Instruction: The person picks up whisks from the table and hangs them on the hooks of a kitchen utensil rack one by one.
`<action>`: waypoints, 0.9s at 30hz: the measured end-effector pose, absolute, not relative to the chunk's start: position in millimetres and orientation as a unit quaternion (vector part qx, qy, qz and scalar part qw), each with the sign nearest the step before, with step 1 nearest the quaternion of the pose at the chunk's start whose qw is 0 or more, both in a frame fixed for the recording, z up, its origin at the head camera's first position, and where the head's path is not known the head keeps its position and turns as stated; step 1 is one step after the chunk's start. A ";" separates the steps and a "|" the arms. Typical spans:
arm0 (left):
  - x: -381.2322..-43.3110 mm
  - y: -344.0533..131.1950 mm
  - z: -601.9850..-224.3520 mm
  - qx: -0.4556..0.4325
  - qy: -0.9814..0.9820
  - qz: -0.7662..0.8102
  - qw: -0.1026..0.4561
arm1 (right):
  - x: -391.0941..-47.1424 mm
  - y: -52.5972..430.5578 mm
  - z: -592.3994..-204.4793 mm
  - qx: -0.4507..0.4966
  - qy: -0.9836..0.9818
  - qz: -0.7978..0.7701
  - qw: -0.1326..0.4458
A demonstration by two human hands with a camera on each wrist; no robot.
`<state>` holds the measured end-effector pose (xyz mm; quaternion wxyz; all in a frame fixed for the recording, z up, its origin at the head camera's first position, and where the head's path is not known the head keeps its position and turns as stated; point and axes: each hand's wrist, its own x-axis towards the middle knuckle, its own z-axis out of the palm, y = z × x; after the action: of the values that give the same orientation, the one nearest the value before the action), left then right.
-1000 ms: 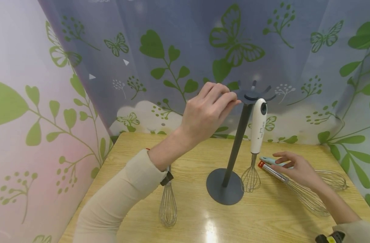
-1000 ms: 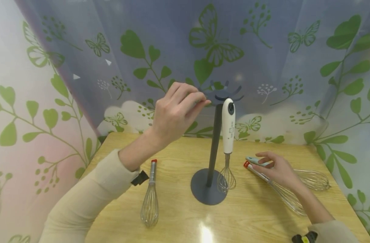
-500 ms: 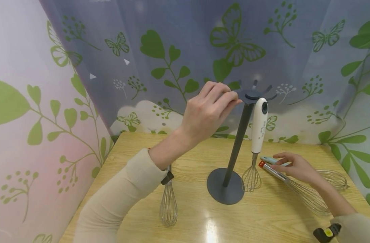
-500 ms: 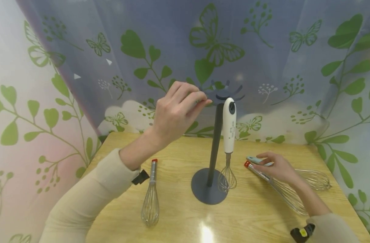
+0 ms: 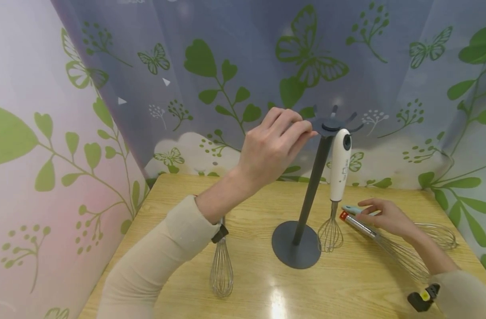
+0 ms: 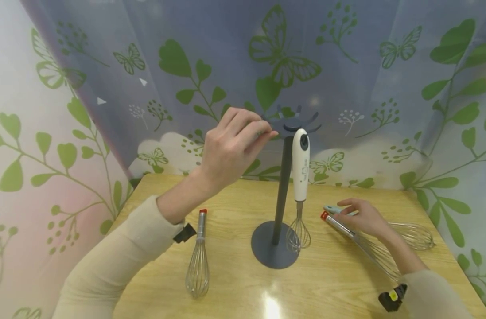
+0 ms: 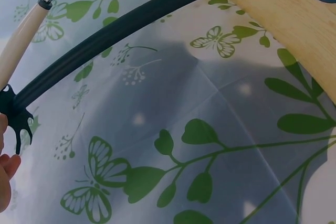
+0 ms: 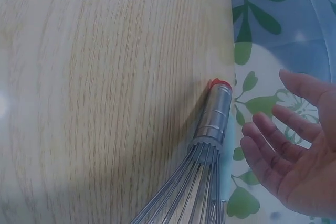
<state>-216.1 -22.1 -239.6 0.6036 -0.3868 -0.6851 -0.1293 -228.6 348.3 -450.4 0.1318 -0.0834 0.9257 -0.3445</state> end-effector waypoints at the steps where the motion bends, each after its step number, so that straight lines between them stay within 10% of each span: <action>1: -216.1 -22.2 -239.6 -0.387 -0.685 -0.128 0.604 | -229.3 348.6 -451.4 -0.086 0.925 -0.345 0.133; 27: -216.3 -22.2 -239.7 -0.385 -0.684 -0.129 0.606 | -237.5 355.7 -469.8 -0.076 0.930 -0.331 0.142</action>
<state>-216.3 -22.2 -239.7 0.6060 -0.3853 -0.6838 -0.1293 -237.5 355.7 -469.8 0.1421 -0.0758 0.9297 -0.3311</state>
